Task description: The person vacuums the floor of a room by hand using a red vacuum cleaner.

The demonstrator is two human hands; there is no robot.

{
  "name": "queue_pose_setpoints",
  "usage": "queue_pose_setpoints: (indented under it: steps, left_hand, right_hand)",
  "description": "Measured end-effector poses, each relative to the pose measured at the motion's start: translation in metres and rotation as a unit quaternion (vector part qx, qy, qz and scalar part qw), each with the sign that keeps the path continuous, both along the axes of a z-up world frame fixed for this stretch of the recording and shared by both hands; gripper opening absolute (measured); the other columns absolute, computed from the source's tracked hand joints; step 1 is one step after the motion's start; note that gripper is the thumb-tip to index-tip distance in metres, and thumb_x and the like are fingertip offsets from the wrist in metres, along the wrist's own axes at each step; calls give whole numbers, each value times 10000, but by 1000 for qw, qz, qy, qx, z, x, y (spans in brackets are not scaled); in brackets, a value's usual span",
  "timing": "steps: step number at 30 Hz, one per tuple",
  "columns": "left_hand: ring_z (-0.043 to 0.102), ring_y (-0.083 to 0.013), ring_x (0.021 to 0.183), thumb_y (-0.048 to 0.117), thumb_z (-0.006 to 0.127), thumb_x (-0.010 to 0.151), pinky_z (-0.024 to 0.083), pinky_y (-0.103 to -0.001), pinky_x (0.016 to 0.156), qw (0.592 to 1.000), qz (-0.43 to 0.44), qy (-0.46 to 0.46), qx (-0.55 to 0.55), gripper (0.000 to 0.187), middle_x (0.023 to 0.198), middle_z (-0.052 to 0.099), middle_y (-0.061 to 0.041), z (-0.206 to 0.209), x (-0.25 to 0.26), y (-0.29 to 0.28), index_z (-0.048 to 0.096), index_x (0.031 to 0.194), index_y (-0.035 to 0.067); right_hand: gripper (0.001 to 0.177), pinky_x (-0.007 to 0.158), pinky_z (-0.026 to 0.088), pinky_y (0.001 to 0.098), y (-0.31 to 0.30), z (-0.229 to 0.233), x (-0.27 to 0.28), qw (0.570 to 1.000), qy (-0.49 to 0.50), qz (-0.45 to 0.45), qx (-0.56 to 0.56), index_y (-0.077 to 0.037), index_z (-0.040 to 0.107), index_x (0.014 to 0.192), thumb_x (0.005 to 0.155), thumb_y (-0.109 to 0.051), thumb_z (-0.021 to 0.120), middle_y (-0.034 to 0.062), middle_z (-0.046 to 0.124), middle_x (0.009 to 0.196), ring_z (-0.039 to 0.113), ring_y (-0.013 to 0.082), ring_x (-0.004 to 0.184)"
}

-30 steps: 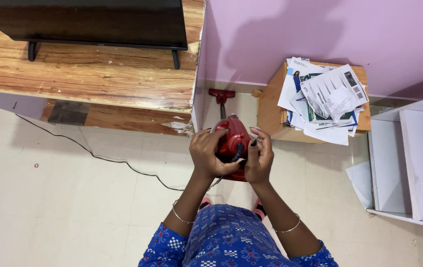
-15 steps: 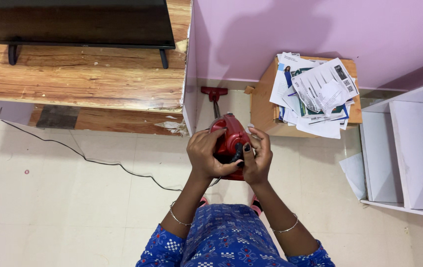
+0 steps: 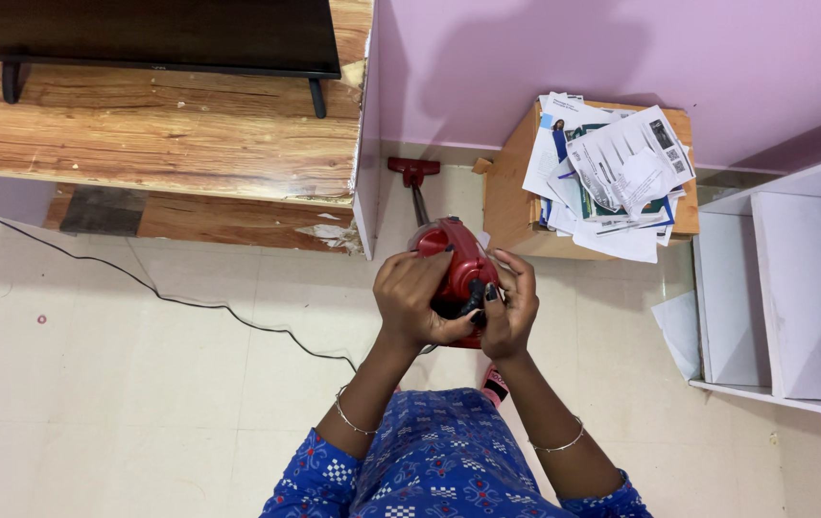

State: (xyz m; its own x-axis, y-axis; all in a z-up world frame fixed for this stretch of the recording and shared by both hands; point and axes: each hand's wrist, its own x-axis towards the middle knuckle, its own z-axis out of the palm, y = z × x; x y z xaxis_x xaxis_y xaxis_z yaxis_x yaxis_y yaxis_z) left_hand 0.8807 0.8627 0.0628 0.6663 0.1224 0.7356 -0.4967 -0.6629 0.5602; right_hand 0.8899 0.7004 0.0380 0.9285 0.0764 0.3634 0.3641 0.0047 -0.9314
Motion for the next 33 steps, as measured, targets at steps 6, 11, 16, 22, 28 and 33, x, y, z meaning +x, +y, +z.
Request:
queue_pose_setpoints:
  steps: [6,11,16,22,28,33]
  left_hand:
    - [737,-308,831,705,612,845,570,-442,912,1000,3,-11,28,786,967,762,-163,-5,-5,-4,728,1096,-31]
    - [738,-307,843,709,570,870,572,-446,908,999,13,-24,40,792,973,763,-166,-9,-11,-3,727,1103,-31]
    - [742,-303,837,708,534,919,581,-439,890,998,19,-30,45,787,968,764,-169,-11,-14,-4,724,1102,-33]
    - [741,-294,812,700,435,979,582,-443,882,998,14,-25,61,816,927,755,-173,-13,-15,-6,727,1113,-50]
    - [738,-312,833,675,380,1025,576,-442,885,997,24,-36,69,811,948,756,-192,-15,-18,-6,712,1120,-59]
    - [737,-300,830,683,396,1009,572,-439,895,997,28,-32,69,808,959,758,-178,-15,-18,-5,716,1128,-49]
  right_hand:
    - [561,1008,535,329,-4,-6,-7,1000,0,-10,-6,82,417,1415,974,-243,537,236,725,1206,693,210,1094]
    - [552,1038,519,333,-3,-14,-12,999,-18,-18,-24,83,433,1413,991,-253,550,221,744,1173,691,209,1088]
    - [569,1018,526,335,-3,-15,-17,1000,-2,-15,-12,75,431,1402,986,-288,565,233,723,1231,682,210,1122]
    - [566,1031,530,335,-4,-17,-16,1000,-9,-14,-18,68,427,1406,982,-286,549,242,719,1240,691,216,1143]
    - [559,1064,509,342,-6,-19,-19,1000,-21,-6,-13,68,423,1412,984,-266,559,251,702,1277,670,223,1183]
    - [564,1078,495,351,-5,-18,-18,1000,-21,5,-12,69,410,1415,985,-256,579,248,700,1275,662,227,1189]
